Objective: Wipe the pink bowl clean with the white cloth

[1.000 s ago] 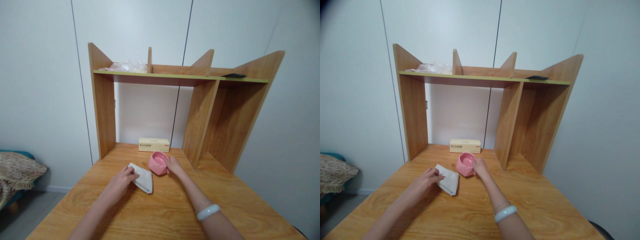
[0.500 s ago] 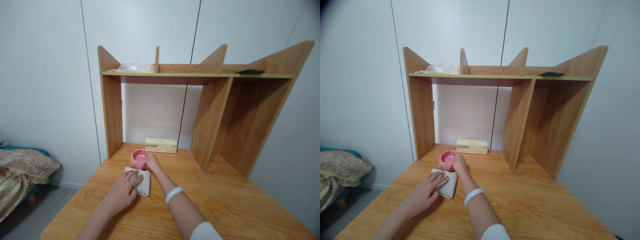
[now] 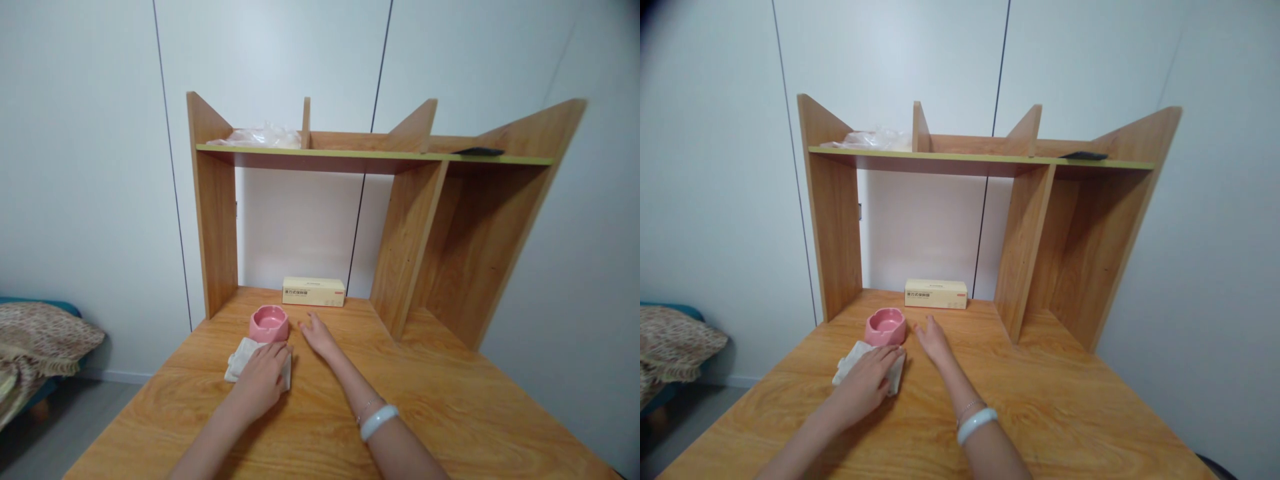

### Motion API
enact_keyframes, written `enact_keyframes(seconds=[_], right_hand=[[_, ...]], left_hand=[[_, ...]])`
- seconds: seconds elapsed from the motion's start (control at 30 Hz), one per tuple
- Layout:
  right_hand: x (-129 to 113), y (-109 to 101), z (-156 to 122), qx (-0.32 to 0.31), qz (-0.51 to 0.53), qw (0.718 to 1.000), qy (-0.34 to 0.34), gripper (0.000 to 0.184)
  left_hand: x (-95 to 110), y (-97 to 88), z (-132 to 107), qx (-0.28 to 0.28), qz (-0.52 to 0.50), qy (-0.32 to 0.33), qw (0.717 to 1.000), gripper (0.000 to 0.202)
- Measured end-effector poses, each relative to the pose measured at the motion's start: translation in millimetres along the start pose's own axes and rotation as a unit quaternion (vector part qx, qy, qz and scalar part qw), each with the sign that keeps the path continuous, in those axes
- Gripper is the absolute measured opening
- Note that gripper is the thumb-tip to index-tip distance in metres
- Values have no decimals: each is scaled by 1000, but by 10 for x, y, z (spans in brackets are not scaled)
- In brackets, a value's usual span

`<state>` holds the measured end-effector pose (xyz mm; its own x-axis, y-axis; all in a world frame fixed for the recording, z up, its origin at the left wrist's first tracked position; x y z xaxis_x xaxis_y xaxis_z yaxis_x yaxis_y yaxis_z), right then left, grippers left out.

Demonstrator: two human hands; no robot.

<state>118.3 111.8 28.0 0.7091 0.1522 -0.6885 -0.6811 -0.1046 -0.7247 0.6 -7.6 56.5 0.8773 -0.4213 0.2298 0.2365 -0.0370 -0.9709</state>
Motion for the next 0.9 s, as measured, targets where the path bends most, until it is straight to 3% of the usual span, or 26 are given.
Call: enact_keyframes(seconds=[0.13,0.3,0.43,0.63,0.9], right_hand=[[366,-191,-194,19,-82,996,8,52],[558,-143,-295,11,-141,990,21,53],[599,-64,-308,13,-171,985,31,51],[639,-12,-316,6,-187,982,24,51],[661,-38,-332,-14,-190,982,-1,49]], left_hand=[[281,191,192,-11,-12,59,998,56],[534,315,493,-45,-2,87,995,57],[496,389,660,-40,-6,55,998,57],[396,597,670,-50,-27,46,997,53],[380,584,651,-53,-58,41,996,54]])
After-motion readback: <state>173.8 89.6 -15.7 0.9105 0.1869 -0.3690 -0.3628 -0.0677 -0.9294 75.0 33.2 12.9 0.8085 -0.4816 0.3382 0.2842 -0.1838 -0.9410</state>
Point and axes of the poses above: each hand's wrist, its own z-axis towards the middle knuckle, its own y-axis out of the palm, x = y × z, the point moved 7 cm from there along z, towards the middle knuckle, and after that the axes turned 7 degrees about -x, right-handed, at the moved point
